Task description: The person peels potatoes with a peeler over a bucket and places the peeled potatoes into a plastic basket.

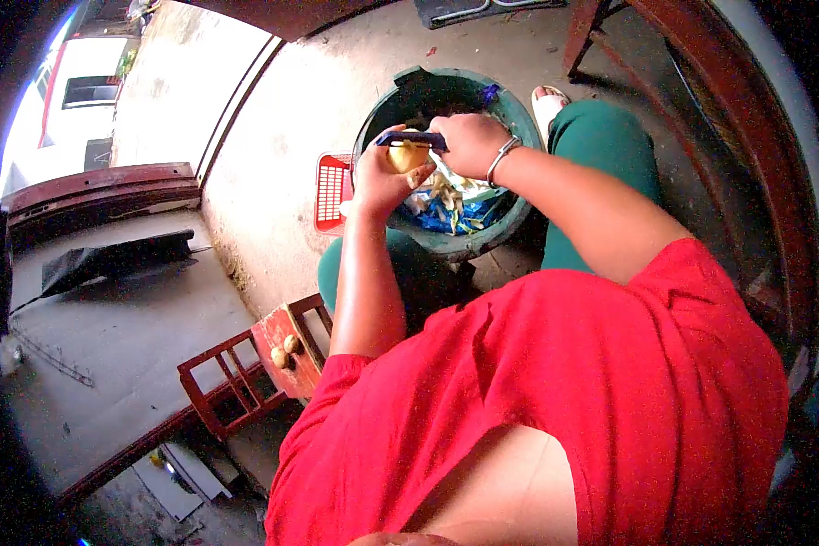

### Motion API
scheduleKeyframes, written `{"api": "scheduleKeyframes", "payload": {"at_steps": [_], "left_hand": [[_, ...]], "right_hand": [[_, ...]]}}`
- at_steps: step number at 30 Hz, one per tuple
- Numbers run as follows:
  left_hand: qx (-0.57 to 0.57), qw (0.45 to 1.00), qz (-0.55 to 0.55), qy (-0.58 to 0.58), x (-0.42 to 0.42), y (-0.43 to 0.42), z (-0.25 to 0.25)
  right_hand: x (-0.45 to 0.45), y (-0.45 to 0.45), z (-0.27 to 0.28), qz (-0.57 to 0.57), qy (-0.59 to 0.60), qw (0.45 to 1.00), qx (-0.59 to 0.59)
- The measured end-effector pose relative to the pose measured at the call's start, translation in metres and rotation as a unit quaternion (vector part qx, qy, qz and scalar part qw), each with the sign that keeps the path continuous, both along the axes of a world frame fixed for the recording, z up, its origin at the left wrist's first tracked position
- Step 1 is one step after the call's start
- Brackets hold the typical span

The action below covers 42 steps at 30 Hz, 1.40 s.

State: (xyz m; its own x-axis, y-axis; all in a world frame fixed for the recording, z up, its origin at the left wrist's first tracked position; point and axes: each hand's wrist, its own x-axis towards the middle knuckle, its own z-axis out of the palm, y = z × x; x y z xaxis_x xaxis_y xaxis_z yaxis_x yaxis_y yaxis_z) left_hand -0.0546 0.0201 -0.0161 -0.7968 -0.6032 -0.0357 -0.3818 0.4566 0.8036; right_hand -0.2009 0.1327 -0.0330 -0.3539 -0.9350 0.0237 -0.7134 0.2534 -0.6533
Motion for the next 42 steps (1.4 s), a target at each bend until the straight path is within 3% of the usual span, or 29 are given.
{"api": "scheduleKeyframes", "payload": {"at_steps": [3,6,10,12,13,17,22,25,26,27,29,30,31,35,37,42], "left_hand": [[0.003,0.999,-0.019,-0.051,-0.001,-0.003,0.003],[-0.002,1.0,0.025,0.007,-0.002,-0.003,-0.006],[-0.007,0.999,0.03,-0.023,-0.004,-0.002,0.004],[-0.101,0.986,-0.011,-0.135,-0.005,-0.004,0.012],[-0.101,0.986,-0.011,-0.134,-0.006,-0.004,0.015],[-0.045,0.994,-0.001,-0.099,-0.002,0.0,0.019],[0.012,0.994,0.021,-0.106,0.001,0.0,0.029],[0.053,0.998,0.025,-0.027,0.012,-0.02,-0.013],[0.058,0.997,0.052,0.008,0.015,-0.024,-0.022],[0.018,0.996,0.067,-0.048,0.019,-0.028,-0.01],[0.111,0.987,0.102,-0.056,0.027,-0.037,0.005],[0.087,0.987,0.125,-0.042,0.033,-0.041,0.009],[0.069,0.981,0.148,-0.102,0.04,-0.044,0.023],[0.089,0.978,0.187,-0.004,0.084,-0.089,-0.012],[0.168,0.951,0.255,-0.046,0.119,-0.107,-0.017],[0.145,0.937,0.284,-0.143,0.181,-0.113,-0.025]], "right_hand": [[-0.001,-0.002,-0.001,0.007,0.023,1.0,-0.002],[0.0,-0.002,0.006,0.018,0.032,0.999,0.012],[0.0,-0.004,-0.003,0.009,0.045,0.999,0.021],[-0.007,-0.005,-0.001,-0.01,0.02,0.998,0.062],[-0.011,-0.005,0.002,-0.031,-0.005,0.994,0.101],[-0.018,-0.005,-0.002,-0.045,-0.03,0.985,0.161],[-0.014,-0.001,-0.005,-0.013,-0.054,0.99,0.133],[-0.014,-0.005,-0.008,0.022,-0.038,0.989,0.14],[-0.016,-0.005,-0.019,0.024,-0.054,0.989,0.134],[-0.018,-0.005,-0.025,0.031,-0.035,0.992,0.119],[-0.019,-0.007,-0.026,0.056,-0.027,0.988,0.139],[-0.016,-0.007,-0.019,0.062,-0.03,0.988,0.141],[-0.013,-0.008,-0.02,0.057,0.006,0.988,0.143],[-0.004,-0.013,-0.009,0.082,-0.017,0.984,0.16],[0.001,-0.014,-0.007,0.109,-0.018,0.977,0.183],[0.006,-0.012,-0.026,0.153,-0.013,0.976,0.155]]}}
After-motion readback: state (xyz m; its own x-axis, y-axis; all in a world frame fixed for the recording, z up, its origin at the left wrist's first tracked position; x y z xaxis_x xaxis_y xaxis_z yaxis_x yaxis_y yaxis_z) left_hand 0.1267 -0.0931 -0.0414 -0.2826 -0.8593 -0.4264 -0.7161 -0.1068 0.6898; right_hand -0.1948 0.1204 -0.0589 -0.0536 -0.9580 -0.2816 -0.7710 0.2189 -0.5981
